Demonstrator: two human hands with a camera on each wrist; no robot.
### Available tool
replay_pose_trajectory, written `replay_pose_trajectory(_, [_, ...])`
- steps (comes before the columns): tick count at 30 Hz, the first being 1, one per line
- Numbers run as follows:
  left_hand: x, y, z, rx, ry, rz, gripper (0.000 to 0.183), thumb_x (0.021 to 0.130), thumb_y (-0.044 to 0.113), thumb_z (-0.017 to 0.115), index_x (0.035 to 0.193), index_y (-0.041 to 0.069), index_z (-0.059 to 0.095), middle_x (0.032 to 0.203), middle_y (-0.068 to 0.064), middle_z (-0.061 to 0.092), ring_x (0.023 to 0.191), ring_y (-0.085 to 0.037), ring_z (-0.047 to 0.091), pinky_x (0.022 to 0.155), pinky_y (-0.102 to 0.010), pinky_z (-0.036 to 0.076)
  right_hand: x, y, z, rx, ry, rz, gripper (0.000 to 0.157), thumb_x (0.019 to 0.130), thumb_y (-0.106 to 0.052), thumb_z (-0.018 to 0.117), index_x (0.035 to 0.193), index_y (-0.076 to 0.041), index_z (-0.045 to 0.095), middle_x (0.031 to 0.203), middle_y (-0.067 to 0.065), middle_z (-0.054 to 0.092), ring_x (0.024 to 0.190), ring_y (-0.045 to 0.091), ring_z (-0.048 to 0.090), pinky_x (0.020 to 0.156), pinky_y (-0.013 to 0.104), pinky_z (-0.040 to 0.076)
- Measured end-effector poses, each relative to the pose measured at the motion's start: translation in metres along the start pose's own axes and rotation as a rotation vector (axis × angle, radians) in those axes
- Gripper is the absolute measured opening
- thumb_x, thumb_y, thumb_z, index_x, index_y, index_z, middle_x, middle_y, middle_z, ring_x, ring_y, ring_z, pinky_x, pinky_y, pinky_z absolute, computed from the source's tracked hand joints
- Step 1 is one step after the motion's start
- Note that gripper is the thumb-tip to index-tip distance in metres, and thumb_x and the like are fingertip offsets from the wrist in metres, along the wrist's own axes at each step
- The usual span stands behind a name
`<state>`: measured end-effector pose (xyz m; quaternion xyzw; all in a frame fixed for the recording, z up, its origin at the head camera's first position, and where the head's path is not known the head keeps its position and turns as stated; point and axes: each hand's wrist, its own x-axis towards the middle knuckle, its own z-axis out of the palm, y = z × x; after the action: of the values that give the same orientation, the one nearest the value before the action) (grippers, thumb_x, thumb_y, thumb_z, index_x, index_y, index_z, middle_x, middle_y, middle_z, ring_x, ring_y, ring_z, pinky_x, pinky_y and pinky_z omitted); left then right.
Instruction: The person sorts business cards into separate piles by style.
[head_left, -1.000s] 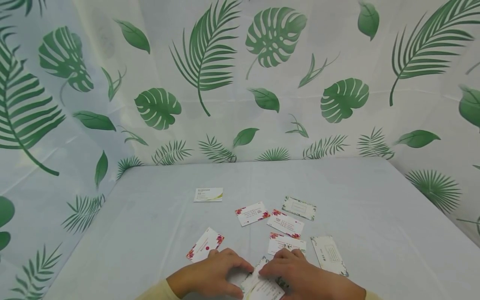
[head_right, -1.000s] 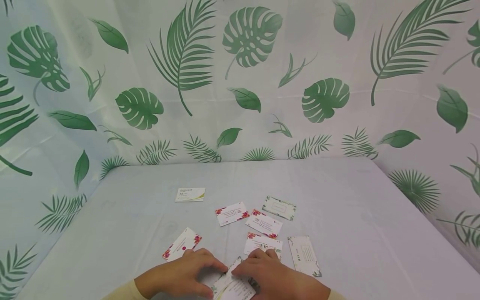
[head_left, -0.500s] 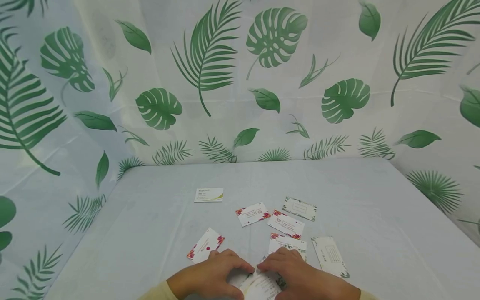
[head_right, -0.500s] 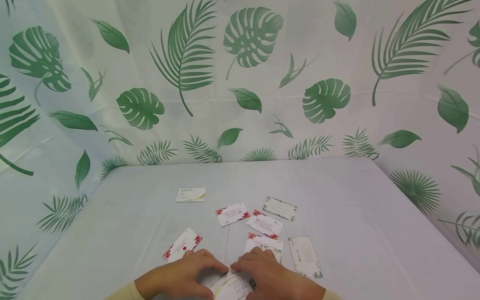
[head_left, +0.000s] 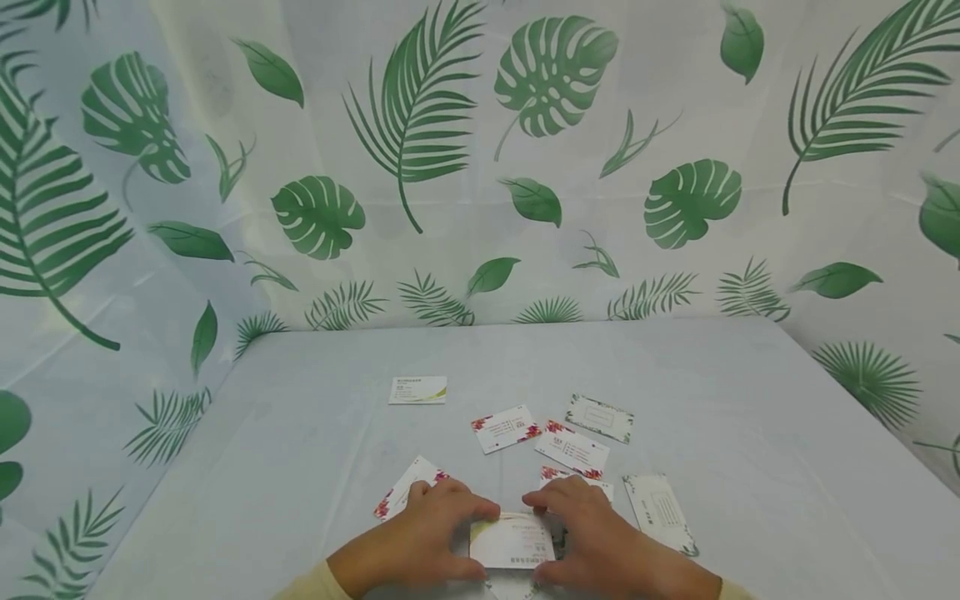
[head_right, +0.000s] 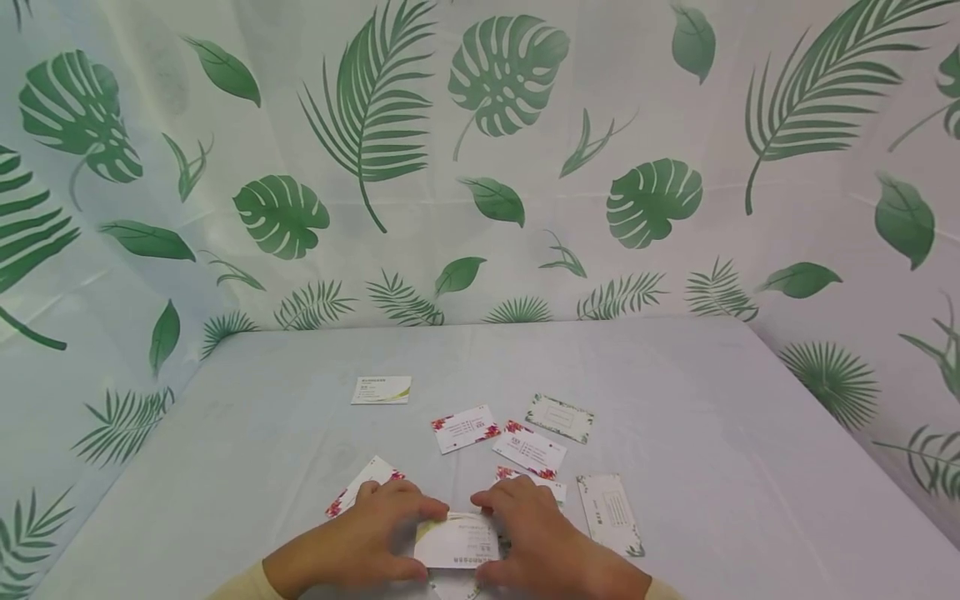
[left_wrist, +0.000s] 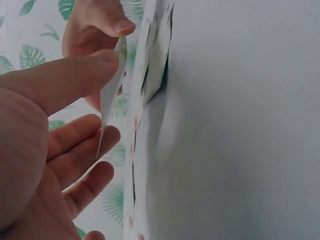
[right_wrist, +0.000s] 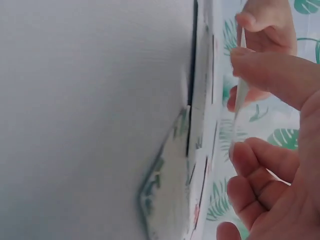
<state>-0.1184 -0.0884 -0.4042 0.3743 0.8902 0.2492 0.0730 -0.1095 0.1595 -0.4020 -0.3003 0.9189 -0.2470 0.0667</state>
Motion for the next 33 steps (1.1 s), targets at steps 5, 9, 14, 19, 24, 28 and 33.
replay_pose_trajectory(5, [-0.001,-0.008,-0.012,-0.011,0.067,-0.040,0.050,0.074,0.041,0.070,0.118,0.026,0.054,0.109,0.021,0.050,0.103,-0.004,0.040,0.081,-0.042,0.023,0.009,0.000,-0.003,0.009,0.109,-0.024,0.063,0.070,-0.044,0.072,0.122,-0.017,0.049,0.115,-0.014,0.046,0.111,0.011,0.036,0.090,0.044,0.029])
replay_pose_trajectory(9, [0.000,-0.019,-0.024,-0.066,0.104,-0.103,0.053,0.073,0.039,0.071,0.121,0.027,0.053,0.107,0.020,0.049,0.103,-0.005,0.040,0.082,-0.042,0.021,0.025,0.001,-0.006,0.009,0.196,-0.036,0.061,0.070,-0.045,0.072,0.121,-0.018,0.052,0.117,-0.015,0.048,0.107,0.008,0.041,0.086,0.042,0.032])
replay_pose_trajectory(14, [0.005,-0.038,-0.041,-0.037,0.188,-0.201,0.058,0.071,0.039,0.072,0.124,0.024,0.053,0.112,0.016,0.049,0.107,-0.008,0.039,0.084,-0.044,0.020,0.054,0.002,-0.012,-0.076,0.296,-0.100,0.059,0.071,-0.045,0.071,0.119,-0.016,0.056,0.115,-0.011,0.055,0.104,0.010,0.047,0.086,0.041,0.033])
replay_pose_trajectory(19, [0.011,-0.059,-0.055,0.046,0.273,-0.317,0.059,0.069,0.041,0.074,0.122,0.027,0.054,0.115,0.009,0.050,0.110,-0.013,0.040,0.084,-0.043,0.022,0.085,0.003,-0.018,-0.179,0.273,-0.118,0.056,0.074,-0.043,0.069,0.121,-0.016,0.056,0.115,-0.007,0.058,0.100,0.013,0.049,0.081,0.039,0.035])
replay_pose_trajectory(24, [0.019,-0.086,-0.067,0.074,0.286,-0.420,0.058,0.073,0.039,0.071,0.126,0.032,0.050,0.119,0.003,0.047,0.110,-0.017,0.039,0.084,-0.041,0.028,0.124,0.000,-0.020,-0.195,0.221,-0.040,0.056,0.077,-0.045,0.066,0.124,-0.018,0.054,0.114,-0.004,0.058,0.101,0.017,0.050,0.084,0.040,0.036])
replay_pose_trajectory(28, [0.027,-0.112,-0.076,0.080,0.252,-0.429,0.057,0.078,0.038,0.065,0.131,0.028,0.046,0.122,-0.001,0.047,0.114,-0.020,0.038,0.087,-0.045,0.025,0.154,-0.005,-0.019,-0.190,0.166,0.038,0.055,0.078,-0.045,0.064,0.125,-0.018,0.053,0.112,0.000,0.058,0.099,0.020,0.050,0.081,0.039,0.038])
replay_pose_trajectory(33, [0.033,-0.138,-0.084,0.089,0.193,-0.465,0.054,0.082,0.039,0.061,0.133,0.027,0.044,0.125,-0.004,0.046,0.116,-0.023,0.037,0.088,-0.047,0.026,0.183,-0.009,-0.014,-0.202,0.109,0.111,0.054,0.078,-0.047,0.062,0.124,-0.020,0.053,0.113,0.002,0.057,0.098,0.020,0.047,0.083,0.040,0.037])
